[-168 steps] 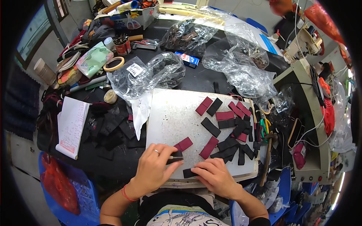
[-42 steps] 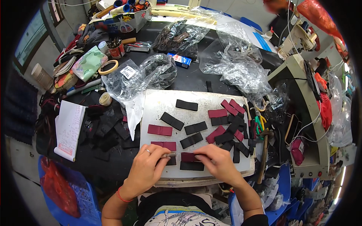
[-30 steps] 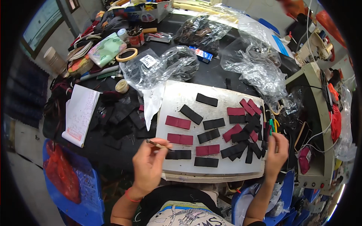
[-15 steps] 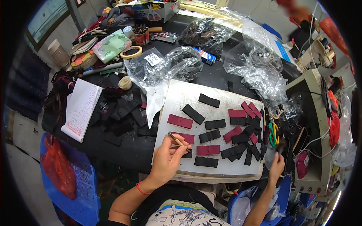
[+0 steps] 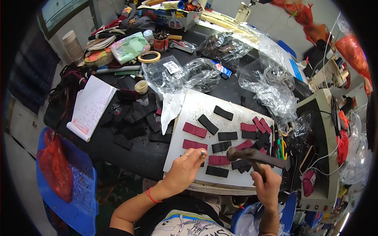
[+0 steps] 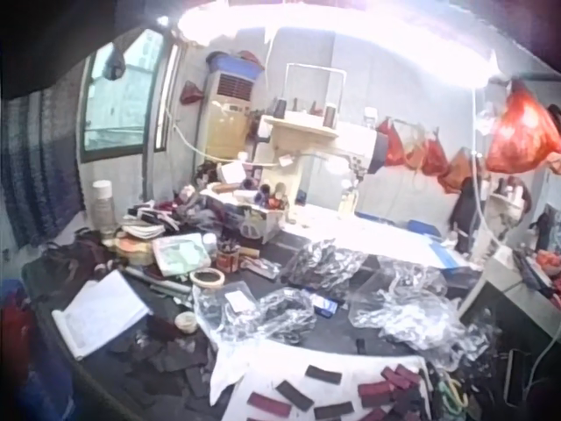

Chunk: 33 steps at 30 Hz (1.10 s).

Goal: The person uses a hammer and a metal punch to drive fasteners into small rectangular pieces of black and maroon material. The person repeatedly picks up a piece, positions the punch, and strikes it with the hammer, then moves the finished piece aside.

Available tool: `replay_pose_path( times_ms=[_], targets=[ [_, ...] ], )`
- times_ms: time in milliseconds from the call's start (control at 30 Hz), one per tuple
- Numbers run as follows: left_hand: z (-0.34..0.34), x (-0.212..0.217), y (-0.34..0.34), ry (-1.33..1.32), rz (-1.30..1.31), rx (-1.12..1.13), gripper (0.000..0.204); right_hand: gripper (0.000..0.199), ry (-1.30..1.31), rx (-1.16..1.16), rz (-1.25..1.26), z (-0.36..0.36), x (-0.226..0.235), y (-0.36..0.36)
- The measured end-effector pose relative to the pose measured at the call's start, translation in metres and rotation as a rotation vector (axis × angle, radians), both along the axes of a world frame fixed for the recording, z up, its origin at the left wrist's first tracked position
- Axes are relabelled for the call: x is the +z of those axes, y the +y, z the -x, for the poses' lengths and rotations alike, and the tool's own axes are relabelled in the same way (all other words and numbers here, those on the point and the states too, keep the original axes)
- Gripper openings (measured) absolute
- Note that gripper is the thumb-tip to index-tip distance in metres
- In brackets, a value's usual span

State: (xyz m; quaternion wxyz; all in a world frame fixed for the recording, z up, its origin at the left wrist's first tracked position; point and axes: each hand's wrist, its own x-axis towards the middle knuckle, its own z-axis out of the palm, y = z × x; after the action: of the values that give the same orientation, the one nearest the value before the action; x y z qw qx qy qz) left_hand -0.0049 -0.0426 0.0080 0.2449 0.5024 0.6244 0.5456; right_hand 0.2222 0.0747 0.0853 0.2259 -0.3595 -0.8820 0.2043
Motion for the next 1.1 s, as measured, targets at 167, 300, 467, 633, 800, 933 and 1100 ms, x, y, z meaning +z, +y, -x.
replay_pose_path(
  times_ms=[167, 300, 467, 633, 800, 933, 1100],
  targets=[
    [-0.006, 0.004, -0.004, 0.196, -0.050, -0.052, 0.025, 0.009, 0.168, 0.152, -0.001, 0.019, 0.028, -0.012],
    [0.004, 0.006, 0.001, 0.021, 0.063, 0.021, 0.020, 0.020, -0.160, 0.302, -0.105, 0.053, 0.039, -0.001],
    [0.017, -0.002, 0.004, -0.423, 0.119, -0.059, 0.016, 0.023, -0.103, 0.204, 0.006, 0.033, 0.019, -0.006],
    [0.018, 0.000, 0.000, -0.265, 0.085, -0.114, 0.013, 0.023, -0.075, 0.156, 0.028, 0.027, 0.005, -0.004],
    [0.017, 0.002, -0.003, 0.025, -0.020, -0.207, 0.016, 0.018, 0.005, 0.109, -0.044, 0.020, 0.018, -0.001],
    [0.011, 0.004, -0.005, 0.233, -0.053, -0.238, 0.022, 0.024, 0.659, 0.021, 0.196, 0.026, 0.040, -0.019],
    [0.015, 0.010, 0.001, 0.076, 0.058, -0.135, 0.020, 0.021, -0.140, 0.302, -0.245, 0.051, 0.040, 0.000]
  ],
)
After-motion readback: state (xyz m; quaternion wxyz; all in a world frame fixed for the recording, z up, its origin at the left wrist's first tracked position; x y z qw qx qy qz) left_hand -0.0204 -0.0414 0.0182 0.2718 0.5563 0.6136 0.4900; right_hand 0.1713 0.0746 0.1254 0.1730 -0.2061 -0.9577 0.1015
